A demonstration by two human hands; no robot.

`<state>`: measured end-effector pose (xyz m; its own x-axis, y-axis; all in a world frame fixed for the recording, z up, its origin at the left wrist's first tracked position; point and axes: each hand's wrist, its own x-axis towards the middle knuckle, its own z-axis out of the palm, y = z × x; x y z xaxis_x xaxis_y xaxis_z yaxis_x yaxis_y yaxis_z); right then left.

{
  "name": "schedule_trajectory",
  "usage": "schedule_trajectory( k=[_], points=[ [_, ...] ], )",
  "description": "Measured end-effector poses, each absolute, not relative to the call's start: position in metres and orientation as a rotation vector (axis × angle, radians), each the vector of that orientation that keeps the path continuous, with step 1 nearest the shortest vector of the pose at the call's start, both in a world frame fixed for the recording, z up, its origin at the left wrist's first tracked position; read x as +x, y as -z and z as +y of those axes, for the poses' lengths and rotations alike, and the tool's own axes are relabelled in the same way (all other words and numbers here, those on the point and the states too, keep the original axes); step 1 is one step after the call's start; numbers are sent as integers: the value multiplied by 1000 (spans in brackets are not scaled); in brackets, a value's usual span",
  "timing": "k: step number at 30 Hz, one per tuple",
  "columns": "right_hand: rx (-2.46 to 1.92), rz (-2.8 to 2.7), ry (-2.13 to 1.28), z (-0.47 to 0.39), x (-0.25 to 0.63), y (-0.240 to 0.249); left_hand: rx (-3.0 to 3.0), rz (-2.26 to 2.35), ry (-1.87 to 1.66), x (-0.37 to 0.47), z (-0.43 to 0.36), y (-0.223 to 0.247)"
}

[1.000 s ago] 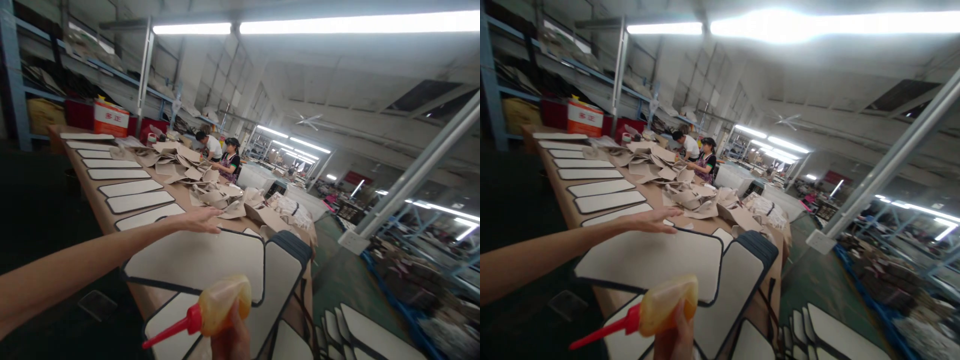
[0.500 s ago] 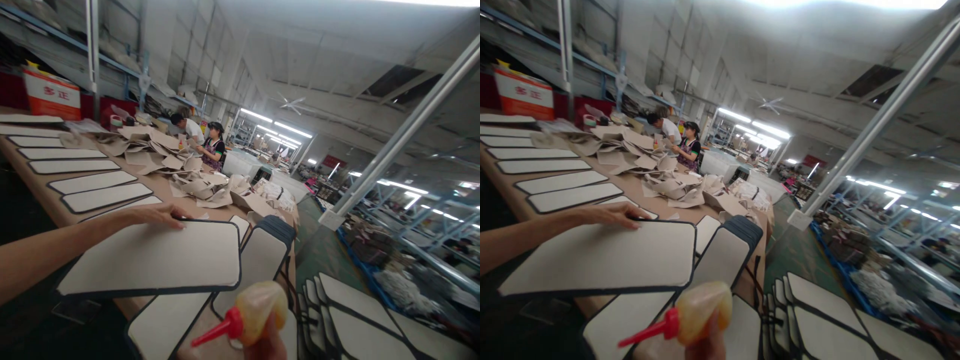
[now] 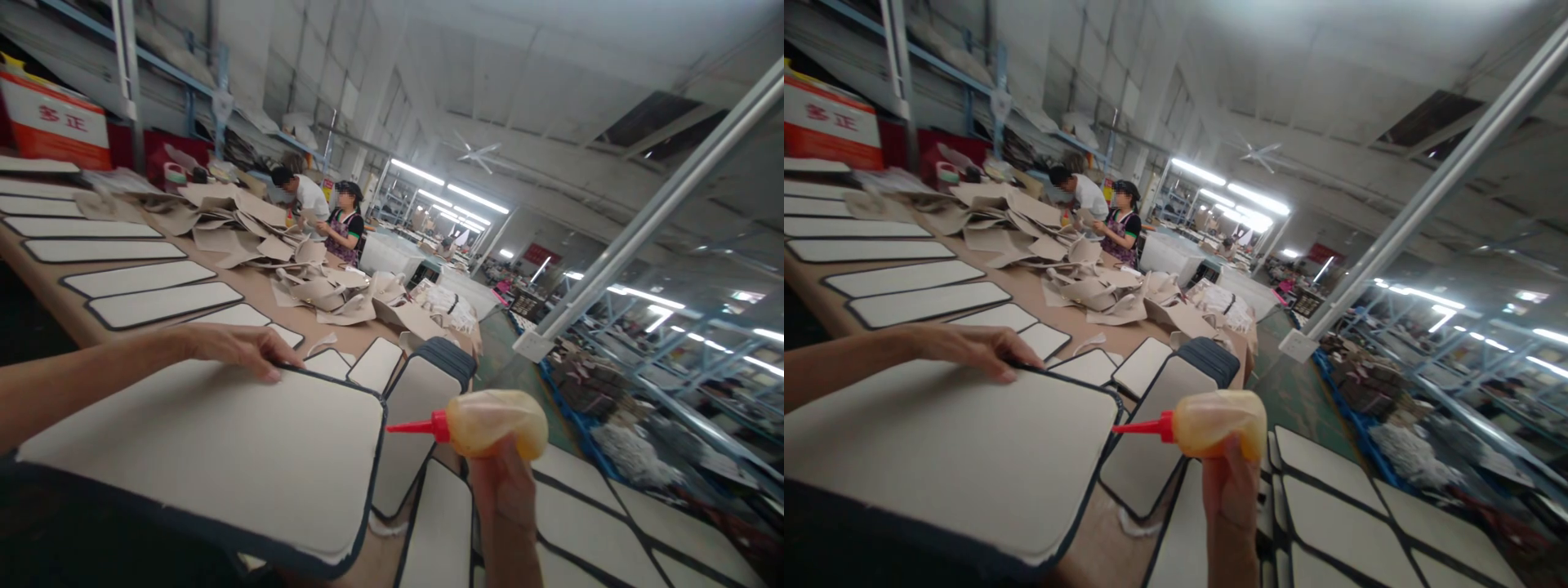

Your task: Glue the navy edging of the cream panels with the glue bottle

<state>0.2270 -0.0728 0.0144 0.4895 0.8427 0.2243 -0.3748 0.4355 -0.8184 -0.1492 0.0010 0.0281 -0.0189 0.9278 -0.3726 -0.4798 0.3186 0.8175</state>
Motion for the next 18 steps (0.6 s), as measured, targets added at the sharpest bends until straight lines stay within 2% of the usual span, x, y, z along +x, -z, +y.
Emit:
schedule_trajectory(
  k=[3, 5, 12, 16, 18],
  points=[
    [-785, -725, -845, -74, 227, -13, 590, 984, -645, -144, -3, -35],
    [-780, -732, -845, -76, 228, -12, 610, 934, -562, -141, -6, -39],
    [-781, -705, -845, -86, 228, -16, 545, 951, -687, -139, -8, -41],
    [-788, -653, -865, -91, 225, -18, 569, 908, -602, -141, -6, -38],
    [-792, -625, -881, -94, 224, -18, 421, 932, -713, -141, -6, -38]
  ],
)
